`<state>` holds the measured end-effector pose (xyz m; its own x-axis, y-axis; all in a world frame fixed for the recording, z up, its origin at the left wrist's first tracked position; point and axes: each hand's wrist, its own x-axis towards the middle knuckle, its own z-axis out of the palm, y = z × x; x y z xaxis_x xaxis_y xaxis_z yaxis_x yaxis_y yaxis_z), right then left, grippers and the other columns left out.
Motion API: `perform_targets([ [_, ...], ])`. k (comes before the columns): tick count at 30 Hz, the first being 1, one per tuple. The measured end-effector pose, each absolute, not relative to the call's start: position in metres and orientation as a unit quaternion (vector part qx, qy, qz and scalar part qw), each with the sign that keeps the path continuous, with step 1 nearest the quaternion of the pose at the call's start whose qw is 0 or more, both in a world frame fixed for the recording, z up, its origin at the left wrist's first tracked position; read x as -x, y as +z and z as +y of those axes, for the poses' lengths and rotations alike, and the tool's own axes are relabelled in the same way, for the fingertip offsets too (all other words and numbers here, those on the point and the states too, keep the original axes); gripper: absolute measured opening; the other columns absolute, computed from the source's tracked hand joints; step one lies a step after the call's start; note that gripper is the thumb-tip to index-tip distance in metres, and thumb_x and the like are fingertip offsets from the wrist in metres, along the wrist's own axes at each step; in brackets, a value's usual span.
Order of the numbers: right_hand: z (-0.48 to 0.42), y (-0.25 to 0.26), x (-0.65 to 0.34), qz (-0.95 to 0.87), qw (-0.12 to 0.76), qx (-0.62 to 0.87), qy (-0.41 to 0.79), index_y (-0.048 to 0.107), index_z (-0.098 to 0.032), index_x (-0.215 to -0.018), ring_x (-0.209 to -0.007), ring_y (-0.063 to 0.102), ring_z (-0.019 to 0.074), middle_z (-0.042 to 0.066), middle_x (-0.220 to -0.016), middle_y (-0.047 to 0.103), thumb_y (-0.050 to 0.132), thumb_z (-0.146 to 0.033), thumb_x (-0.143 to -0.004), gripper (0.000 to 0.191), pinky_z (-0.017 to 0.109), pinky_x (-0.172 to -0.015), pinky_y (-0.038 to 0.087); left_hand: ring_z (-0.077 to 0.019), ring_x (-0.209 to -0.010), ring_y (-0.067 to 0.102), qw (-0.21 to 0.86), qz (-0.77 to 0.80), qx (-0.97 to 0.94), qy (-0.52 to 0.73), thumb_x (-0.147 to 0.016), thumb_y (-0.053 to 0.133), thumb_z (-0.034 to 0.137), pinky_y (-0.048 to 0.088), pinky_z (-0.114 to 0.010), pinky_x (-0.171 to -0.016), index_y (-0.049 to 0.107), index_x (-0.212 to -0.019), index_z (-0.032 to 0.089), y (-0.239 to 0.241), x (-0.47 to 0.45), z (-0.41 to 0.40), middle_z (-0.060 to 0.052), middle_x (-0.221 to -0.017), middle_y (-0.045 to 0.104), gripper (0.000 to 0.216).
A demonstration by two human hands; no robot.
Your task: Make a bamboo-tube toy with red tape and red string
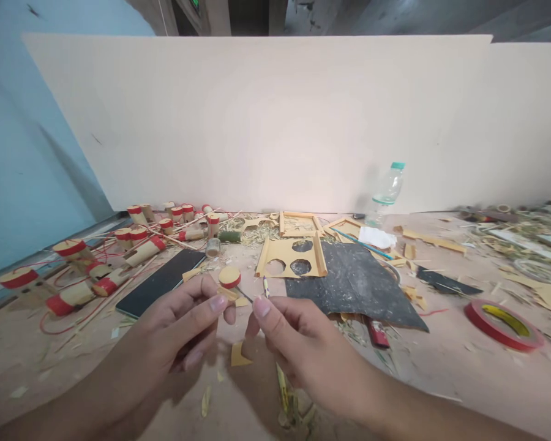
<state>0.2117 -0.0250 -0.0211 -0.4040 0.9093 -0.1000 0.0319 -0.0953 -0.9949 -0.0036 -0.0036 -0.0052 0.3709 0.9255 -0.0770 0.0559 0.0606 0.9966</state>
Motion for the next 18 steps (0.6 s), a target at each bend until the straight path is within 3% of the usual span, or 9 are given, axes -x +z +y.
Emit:
perform_targets([
  [6, -0.0290, -0.0204, -0.2100, -0.586, 0.347, 0.416, 0.602, 0.061, -0.021, -0.083, -0.045, 0.027, 0.0080, -0.012, -0.054, 0.032, 0.053, -0.078, -0.101, 0.060, 0.020, -0.041, 0.023, -0.0088, -0.045, 0.030, 0.610, 0.417, -0.567, 0.364, -0.096, 0.068, 0.057, 0.025, -0.018, -0.043, 0.064, -0.086, 0.023, -0.0046, 0.0020, -0.0084, 0.010, -0.049, 0.043, 0.036],
  [18, -0.0287, -0.0168, -0.2131, -0.595, 0.325, 0.425, 0.600, 0.067, -0.020, -0.086, -0.043, 0.028, 0.0082, -0.012, -0.051, 0.033, 0.051, -0.077, -0.102, 0.062, 0.022, -0.042, 0.021, -0.0082, -0.041, 0.031, 0.594, 0.458, -0.574, 0.328, -0.095, 0.065, 0.055, 0.024, -0.019, -0.042, 0.059, -0.081, 0.024, -0.0015, 0.0051, -0.0067, 0.009, -0.047, 0.046, 0.035],
])
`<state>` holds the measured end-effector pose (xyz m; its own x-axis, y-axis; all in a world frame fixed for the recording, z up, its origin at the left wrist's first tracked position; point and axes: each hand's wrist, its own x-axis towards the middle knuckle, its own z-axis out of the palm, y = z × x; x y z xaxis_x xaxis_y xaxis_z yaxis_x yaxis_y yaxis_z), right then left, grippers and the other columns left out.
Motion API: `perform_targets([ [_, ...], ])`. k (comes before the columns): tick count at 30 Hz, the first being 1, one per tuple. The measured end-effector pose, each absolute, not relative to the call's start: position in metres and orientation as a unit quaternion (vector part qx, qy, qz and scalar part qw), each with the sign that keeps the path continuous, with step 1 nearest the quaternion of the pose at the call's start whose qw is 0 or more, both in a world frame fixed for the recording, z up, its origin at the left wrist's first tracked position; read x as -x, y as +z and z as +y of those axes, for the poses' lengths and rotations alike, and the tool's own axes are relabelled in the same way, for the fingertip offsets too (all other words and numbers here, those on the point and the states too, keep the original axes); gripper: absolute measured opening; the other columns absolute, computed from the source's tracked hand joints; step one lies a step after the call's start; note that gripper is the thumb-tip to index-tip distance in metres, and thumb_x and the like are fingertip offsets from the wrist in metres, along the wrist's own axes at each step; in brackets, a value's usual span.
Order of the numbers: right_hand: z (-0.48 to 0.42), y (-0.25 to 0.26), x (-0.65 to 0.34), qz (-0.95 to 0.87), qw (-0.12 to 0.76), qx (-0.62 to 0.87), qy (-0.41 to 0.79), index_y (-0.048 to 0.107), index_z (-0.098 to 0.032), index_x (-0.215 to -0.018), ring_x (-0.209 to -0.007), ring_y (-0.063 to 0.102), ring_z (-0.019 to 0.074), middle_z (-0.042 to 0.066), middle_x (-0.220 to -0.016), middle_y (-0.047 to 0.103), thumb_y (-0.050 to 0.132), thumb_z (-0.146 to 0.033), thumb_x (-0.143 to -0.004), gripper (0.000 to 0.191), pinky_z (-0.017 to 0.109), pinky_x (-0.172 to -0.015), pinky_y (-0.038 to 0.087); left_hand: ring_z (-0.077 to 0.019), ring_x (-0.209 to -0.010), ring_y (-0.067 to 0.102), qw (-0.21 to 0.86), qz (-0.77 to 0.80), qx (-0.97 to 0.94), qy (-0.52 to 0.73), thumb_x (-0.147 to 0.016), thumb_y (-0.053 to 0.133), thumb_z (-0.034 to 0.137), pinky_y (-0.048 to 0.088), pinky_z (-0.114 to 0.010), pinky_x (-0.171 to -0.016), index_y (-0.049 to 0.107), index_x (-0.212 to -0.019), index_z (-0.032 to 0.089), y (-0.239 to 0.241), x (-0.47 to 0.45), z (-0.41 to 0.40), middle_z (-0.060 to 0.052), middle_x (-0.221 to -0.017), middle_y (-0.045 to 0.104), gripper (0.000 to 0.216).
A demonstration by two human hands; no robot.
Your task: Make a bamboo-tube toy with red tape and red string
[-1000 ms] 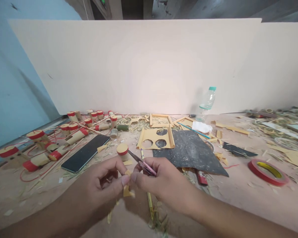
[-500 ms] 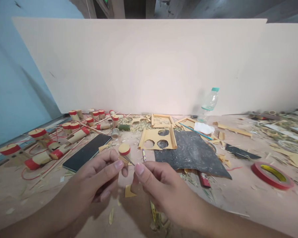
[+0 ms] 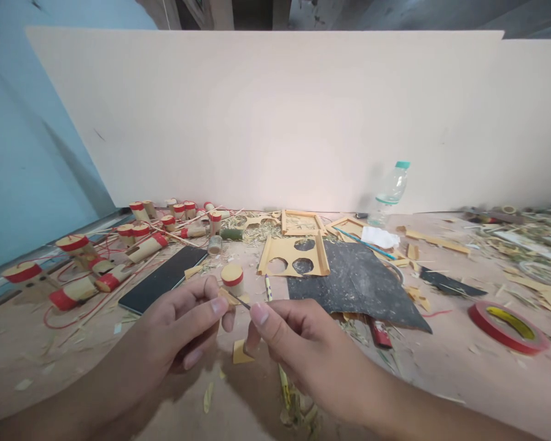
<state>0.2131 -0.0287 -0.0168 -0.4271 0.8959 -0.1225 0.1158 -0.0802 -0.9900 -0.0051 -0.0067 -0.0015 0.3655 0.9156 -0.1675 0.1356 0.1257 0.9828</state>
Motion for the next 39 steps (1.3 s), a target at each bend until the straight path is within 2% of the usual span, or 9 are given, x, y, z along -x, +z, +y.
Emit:
perform_targets([
  [39, -0.0299, -0.0176, -0.2138, -0.613, 0.325, 0.436, 0.573, 0.066, -0.020, -0.083, -0.043, 0.028, 0.0085, -0.011, -0.052, 0.032, 0.050, -0.077, -0.103, 0.062, 0.023, -0.042, 0.019, -0.0077, -0.039, 0.030, 0.604, 0.464, -0.565, 0.317, -0.089, 0.069, 0.061, 0.021, -0.018, -0.041, 0.062, -0.079, 0.023, 0.0036, 0.0031, -0.0082, 0.009, -0.046, 0.045, 0.040],
])
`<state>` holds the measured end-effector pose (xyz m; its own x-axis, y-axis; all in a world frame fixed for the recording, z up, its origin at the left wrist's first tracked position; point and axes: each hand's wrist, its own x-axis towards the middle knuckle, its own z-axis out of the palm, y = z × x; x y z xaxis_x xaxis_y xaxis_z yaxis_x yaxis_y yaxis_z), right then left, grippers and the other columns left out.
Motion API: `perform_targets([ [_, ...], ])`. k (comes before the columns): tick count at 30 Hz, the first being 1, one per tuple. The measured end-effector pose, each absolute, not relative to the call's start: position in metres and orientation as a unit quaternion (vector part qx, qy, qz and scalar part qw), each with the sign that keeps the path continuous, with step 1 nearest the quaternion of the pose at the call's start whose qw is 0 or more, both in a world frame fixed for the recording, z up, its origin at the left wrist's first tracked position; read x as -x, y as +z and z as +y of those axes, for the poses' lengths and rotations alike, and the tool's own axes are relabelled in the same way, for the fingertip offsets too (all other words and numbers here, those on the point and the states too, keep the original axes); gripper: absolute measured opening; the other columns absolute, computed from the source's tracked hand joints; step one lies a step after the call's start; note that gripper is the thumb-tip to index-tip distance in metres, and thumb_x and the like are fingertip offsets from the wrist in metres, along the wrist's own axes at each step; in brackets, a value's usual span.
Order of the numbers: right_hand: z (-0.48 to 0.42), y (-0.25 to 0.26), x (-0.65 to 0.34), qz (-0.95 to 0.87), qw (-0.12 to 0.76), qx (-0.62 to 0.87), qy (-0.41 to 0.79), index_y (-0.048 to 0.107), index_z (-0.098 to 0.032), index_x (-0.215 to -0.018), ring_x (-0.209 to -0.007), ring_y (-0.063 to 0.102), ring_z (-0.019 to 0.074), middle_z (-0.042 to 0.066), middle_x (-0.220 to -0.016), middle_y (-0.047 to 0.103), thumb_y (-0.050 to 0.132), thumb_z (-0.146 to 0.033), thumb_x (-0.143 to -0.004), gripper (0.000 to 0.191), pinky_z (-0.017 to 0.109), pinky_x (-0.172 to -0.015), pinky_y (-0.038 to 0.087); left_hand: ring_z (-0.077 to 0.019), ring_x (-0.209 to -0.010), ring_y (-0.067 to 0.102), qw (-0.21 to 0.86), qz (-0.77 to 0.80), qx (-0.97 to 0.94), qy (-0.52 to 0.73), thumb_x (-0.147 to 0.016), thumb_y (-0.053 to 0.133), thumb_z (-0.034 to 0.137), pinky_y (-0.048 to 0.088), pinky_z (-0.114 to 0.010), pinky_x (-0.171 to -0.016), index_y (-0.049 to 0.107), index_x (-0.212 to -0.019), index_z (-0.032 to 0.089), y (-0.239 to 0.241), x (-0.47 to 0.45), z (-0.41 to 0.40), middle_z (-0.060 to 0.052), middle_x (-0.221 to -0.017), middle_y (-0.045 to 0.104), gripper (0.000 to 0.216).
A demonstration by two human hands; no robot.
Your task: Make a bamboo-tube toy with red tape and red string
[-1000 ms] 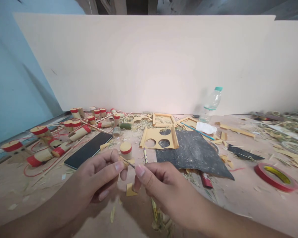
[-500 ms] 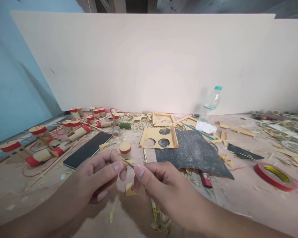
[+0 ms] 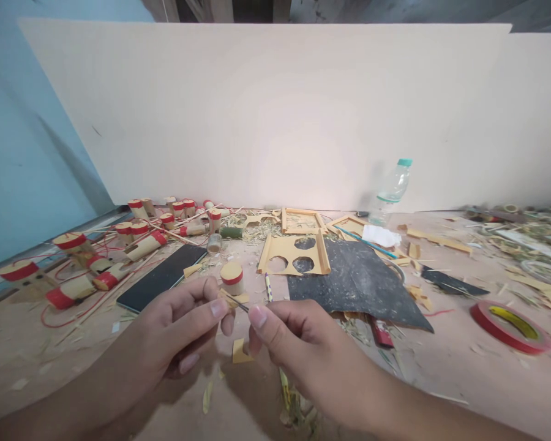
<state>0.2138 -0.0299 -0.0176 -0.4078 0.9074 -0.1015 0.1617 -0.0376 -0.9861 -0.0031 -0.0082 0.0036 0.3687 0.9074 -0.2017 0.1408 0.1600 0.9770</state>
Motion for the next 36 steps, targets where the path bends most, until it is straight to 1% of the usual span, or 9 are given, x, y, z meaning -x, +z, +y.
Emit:
perform_targets([
  [6, -0.0307, -0.0177, -0.2139, -0.612, 0.324, 0.440, 0.571, 0.067, -0.020, -0.084, -0.044, 0.028, 0.0088, -0.011, -0.052, 0.030, 0.050, -0.077, -0.103, 0.062, 0.023, -0.043, 0.020, -0.0074, -0.038, 0.028, 0.615, 0.457, -0.558, 0.318, -0.088, 0.071, 0.061, 0.021, -0.018, -0.040, 0.061, -0.079, 0.023, 0.0016, 0.0035, -0.0067, 0.009, -0.045, 0.043, 0.040],
  [12, -0.0295, -0.0191, -0.2143, -0.622, 0.325, 0.439, 0.561, 0.067, -0.020, -0.083, -0.045, 0.029, 0.0088, -0.010, -0.054, 0.031, 0.049, -0.076, -0.104, 0.062, 0.023, -0.043, 0.020, -0.0078, -0.039, 0.029, 0.611, 0.457, -0.562, 0.320, -0.091, 0.068, 0.061, 0.021, -0.019, -0.040, 0.061, -0.079, 0.024, 0.0014, 0.0033, -0.0072, 0.009, -0.047, 0.044, 0.039],
  [22, -0.0297, -0.0180, -0.2142, -0.612, 0.325, 0.442, 0.569, 0.067, -0.020, -0.084, -0.044, 0.028, 0.0081, -0.011, -0.054, 0.031, 0.050, -0.076, -0.104, 0.062, 0.023, -0.043, 0.020, -0.0073, -0.039, 0.027, 0.613, 0.449, -0.564, 0.323, -0.089, 0.070, 0.061, 0.021, -0.018, -0.040, 0.061, -0.079, 0.023, 0.0041, 0.0015, -0.0066, 0.010, -0.045, 0.041, 0.040],
  [36, -0.0304, -0.0186, -0.2135, -0.615, 0.330, 0.437, 0.567, 0.067, -0.020, -0.084, -0.043, 0.028, 0.0082, -0.011, -0.052, 0.031, 0.050, -0.075, -0.104, 0.061, 0.023, -0.042, 0.019, -0.0068, -0.038, 0.026, 0.618, 0.451, -0.561, 0.316, -0.088, 0.070, 0.060, 0.021, -0.018, -0.039, 0.062, -0.081, 0.023, 0.0068, 0.0008, -0.0079, 0.011, -0.044, 0.042, 0.038],
])
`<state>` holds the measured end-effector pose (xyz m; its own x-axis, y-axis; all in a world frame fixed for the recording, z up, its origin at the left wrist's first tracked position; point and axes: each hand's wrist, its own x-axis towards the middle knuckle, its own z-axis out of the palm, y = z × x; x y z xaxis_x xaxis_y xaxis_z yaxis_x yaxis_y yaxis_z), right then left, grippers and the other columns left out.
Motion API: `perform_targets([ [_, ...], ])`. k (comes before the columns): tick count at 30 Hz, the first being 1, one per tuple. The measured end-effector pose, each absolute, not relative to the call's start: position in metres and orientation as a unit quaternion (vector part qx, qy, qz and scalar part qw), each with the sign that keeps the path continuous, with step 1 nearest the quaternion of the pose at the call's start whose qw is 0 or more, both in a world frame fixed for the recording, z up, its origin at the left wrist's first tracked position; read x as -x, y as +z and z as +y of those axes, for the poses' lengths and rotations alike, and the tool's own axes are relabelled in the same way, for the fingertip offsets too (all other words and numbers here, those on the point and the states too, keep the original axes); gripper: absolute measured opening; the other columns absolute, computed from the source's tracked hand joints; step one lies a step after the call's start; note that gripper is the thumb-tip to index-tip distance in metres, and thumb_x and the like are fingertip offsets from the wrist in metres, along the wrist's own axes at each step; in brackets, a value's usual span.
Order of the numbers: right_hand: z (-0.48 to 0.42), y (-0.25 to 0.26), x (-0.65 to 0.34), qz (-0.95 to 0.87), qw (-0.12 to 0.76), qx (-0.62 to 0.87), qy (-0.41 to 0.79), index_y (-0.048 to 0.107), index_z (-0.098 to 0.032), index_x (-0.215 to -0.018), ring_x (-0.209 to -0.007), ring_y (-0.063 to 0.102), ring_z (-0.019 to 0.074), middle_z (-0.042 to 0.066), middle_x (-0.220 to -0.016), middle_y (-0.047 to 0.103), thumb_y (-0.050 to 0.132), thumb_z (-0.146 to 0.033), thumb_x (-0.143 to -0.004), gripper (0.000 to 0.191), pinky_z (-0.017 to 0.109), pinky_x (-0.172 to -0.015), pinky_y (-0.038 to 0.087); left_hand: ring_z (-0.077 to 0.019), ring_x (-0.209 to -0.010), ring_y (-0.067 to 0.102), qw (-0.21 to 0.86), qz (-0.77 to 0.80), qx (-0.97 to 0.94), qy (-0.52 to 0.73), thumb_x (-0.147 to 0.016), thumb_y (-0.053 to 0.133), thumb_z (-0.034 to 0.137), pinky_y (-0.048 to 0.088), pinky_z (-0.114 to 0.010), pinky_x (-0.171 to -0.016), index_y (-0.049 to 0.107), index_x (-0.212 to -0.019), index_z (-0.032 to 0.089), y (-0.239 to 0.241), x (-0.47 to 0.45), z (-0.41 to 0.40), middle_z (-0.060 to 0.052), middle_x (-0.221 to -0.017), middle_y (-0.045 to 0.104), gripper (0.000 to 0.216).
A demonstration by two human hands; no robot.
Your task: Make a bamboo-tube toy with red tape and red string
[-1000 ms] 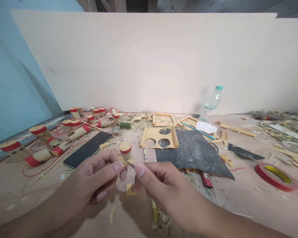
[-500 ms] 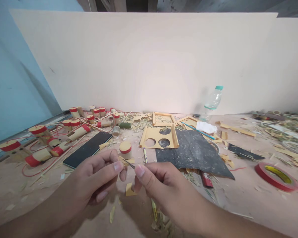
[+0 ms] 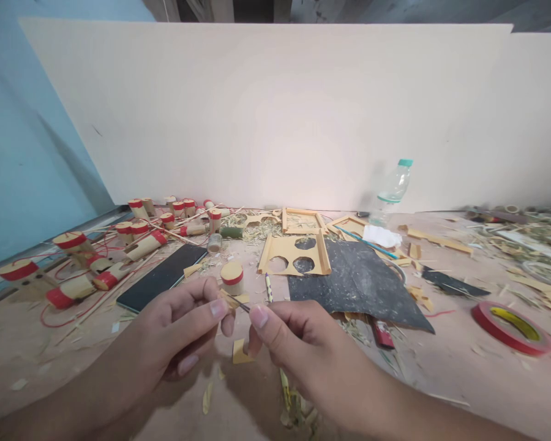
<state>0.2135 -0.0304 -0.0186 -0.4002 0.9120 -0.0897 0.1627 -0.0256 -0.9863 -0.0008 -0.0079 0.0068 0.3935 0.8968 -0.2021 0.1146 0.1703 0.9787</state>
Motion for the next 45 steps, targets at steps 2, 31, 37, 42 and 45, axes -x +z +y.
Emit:
perform_targets([
  [2, -0.0303, -0.0177, -0.2131, -0.615, 0.330, 0.436, 0.568, 0.067, -0.020, -0.084, -0.044, 0.028, 0.0083, -0.012, -0.052, 0.030, 0.050, -0.075, -0.104, 0.061, 0.023, -0.042, 0.019, -0.0068, -0.038, 0.026, 0.618, 0.449, -0.563, 0.317, -0.088, 0.070, 0.059, 0.022, -0.018, -0.040, 0.062, -0.081, 0.022, 0.0069, 0.0006, -0.0080, 0.011, -0.044, 0.041, 0.039],
  [31, -0.0304, -0.0199, -0.2143, -0.617, 0.331, 0.437, 0.565, 0.067, -0.020, -0.083, -0.045, 0.028, 0.0081, -0.011, -0.055, 0.030, 0.050, -0.074, -0.104, 0.061, 0.022, -0.042, 0.020, -0.0068, -0.038, 0.028, 0.621, 0.440, -0.564, 0.320, -0.089, 0.070, 0.060, 0.022, -0.017, -0.039, 0.062, -0.081, 0.022, 0.0051, 0.0016, -0.0074, 0.010, -0.044, 0.042, 0.039],
  [37, -0.0314, -0.0169, -0.2128, -0.613, 0.333, 0.436, 0.568, 0.066, -0.019, -0.082, -0.044, 0.028, 0.0082, -0.011, -0.055, 0.030, 0.050, -0.074, -0.104, 0.061, 0.022, -0.041, 0.021, -0.0067, -0.039, 0.028, 0.622, 0.439, -0.563, 0.320, -0.090, 0.070, 0.058, 0.022, -0.017, -0.040, 0.062, -0.080, 0.022, 0.0064, 0.0023, -0.0076, 0.010, -0.044, 0.041, 0.039],
  [42, -0.0326, -0.0147, -0.2117, -0.610, 0.330, 0.440, 0.571, 0.061, -0.020, -0.080, -0.044, 0.028, 0.0081, -0.011, -0.054, 0.029, 0.051, -0.072, -0.105, 0.059, 0.022, -0.042, 0.021, -0.0070, -0.040, 0.027, 0.622, 0.432, -0.566, 0.325, -0.092, 0.069, 0.057, 0.023, -0.017, -0.040, 0.062, -0.080, 0.021, 0.0069, 0.0031, -0.0089, 0.010, -0.046, 0.041, 0.038],
  [45, -0.0318, -0.0153, -0.2125, -0.617, 0.327, 0.439, 0.565, 0.061, -0.020, -0.079, -0.044, 0.029, 0.0084, -0.011, -0.054, 0.029, 0.049, -0.072, -0.106, 0.060, 0.023, -0.042, 0.021, -0.0072, -0.040, 0.028, 0.626, 0.431, -0.562, 0.326, -0.093, 0.070, 0.057, 0.023, -0.017, -0.040, 0.062, -0.081, 0.021, 0.0058, 0.0026, -0.0093, 0.010, -0.046, 0.042, 0.038],
])
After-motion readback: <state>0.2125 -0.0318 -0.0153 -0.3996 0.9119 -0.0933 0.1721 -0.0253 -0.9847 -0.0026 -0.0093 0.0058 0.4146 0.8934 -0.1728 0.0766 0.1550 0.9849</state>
